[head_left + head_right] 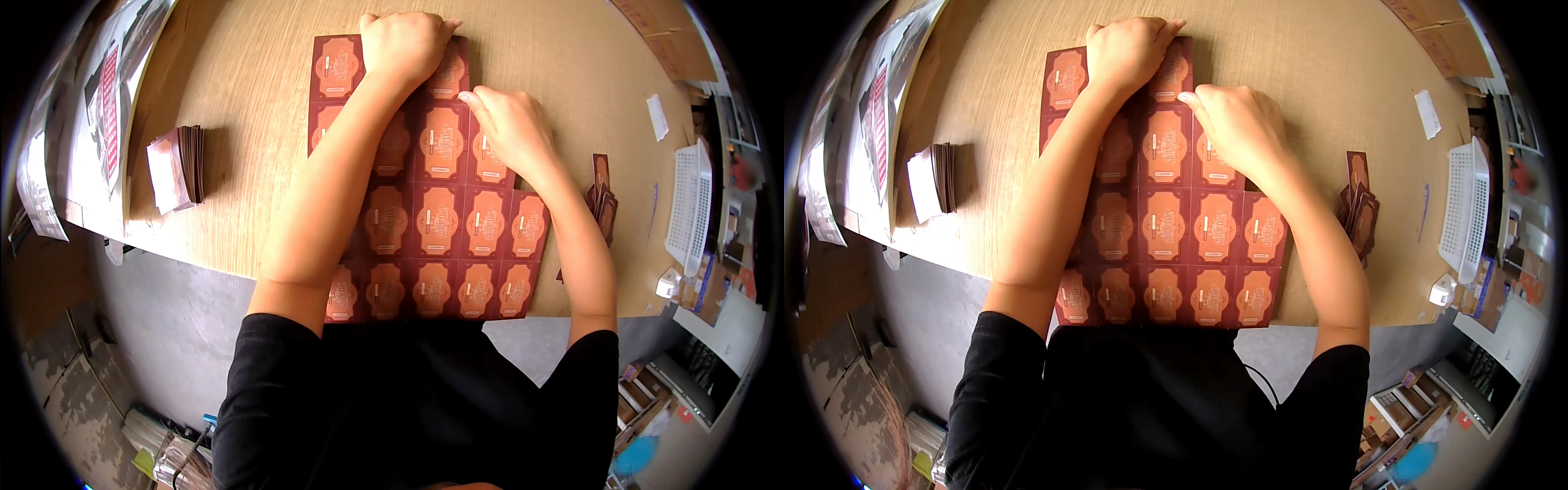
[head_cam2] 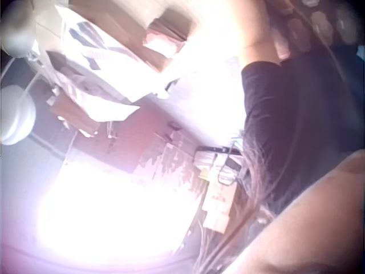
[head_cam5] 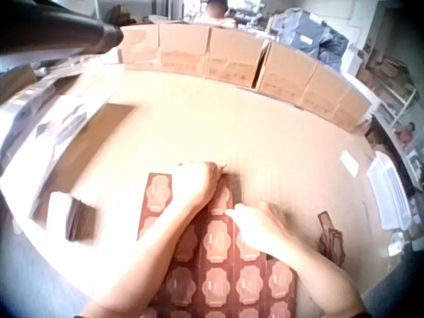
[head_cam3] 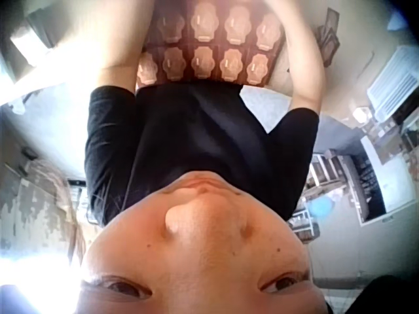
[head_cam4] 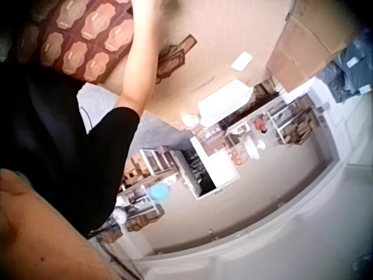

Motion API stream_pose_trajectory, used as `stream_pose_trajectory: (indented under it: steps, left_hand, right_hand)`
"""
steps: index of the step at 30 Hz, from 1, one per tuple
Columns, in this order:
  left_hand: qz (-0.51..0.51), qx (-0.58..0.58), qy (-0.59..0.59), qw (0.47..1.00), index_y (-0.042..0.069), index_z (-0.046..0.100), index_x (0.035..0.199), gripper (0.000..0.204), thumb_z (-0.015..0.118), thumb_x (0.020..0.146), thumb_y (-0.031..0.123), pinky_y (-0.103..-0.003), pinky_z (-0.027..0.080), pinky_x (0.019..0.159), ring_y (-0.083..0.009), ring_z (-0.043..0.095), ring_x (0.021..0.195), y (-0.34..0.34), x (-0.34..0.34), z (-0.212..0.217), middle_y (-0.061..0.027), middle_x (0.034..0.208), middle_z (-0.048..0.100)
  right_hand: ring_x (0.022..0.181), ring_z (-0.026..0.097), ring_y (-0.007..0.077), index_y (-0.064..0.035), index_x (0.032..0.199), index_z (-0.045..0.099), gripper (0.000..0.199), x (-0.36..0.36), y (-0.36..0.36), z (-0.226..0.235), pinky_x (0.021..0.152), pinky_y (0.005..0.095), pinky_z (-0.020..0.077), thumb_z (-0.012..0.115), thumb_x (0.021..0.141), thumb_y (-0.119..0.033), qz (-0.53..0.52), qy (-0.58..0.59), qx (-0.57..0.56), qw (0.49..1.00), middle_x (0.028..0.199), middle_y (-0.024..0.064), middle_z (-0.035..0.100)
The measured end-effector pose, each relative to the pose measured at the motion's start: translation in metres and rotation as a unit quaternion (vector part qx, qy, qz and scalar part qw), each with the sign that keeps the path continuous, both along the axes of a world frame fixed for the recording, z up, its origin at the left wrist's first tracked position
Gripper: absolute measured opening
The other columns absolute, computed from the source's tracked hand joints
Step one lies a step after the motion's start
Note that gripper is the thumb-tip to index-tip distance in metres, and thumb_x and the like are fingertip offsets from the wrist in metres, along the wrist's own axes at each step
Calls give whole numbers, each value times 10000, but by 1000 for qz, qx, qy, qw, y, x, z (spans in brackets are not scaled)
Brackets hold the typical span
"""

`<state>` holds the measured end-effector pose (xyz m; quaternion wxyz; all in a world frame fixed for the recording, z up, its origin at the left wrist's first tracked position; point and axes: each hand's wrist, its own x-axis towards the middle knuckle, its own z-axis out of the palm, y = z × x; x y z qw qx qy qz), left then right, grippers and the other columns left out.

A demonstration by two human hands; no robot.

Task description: The person arranges multiple sheets of maroon paper with printed designs on a wooden table. They fold the sheets along perforated lines and interlock them to form a long, accordion-style chain. The person continues adding units to the chain, creating a repetitive decorative paper structure.

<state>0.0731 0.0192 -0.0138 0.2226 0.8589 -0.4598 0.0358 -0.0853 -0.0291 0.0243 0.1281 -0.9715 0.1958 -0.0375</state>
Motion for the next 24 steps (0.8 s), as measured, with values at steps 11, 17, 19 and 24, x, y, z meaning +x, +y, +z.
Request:
stream_pose_trajectory:
  steps: [11,17,19,24]
  left_hand:
    - [5,2,17,1000,141,640,721,445,395,871,480,-416,384,700,-277,598,637,1,3,2,-76,668,627]
    - [-10,-42,19,999,119,623,739,434,391,883,458,-412,386,695,-291,585,611,3,3,0,-94,645,615]
    - [-9,-49,24,998,112,616,729,441,386,885,455,-415,386,696,-296,585,612,5,4,-1,-99,639,613]
    - [-16,-62,28,998,93,601,749,403,401,889,415,-437,387,706,-297,591,653,4,0,1,-100,694,620]
  right_hand:
    - [401,379,139,10,658,468,331,-55,4,20,408,290,326,481,911,-202,-109,-173,75,976,464,82,355]
    - [413,343,161,4,661,449,312,-35,2,23,415,302,311,512,893,-195,-79,-196,48,976,490,102,349]
    - [409,355,166,3,661,455,313,-32,-1,23,415,304,315,511,893,-199,-86,-200,49,975,485,103,361]
    - [401,392,163,-1,652,483,337,-25,-7,9,415,311,327,496,901,-228,-97,-169,106,975,472,100,391]
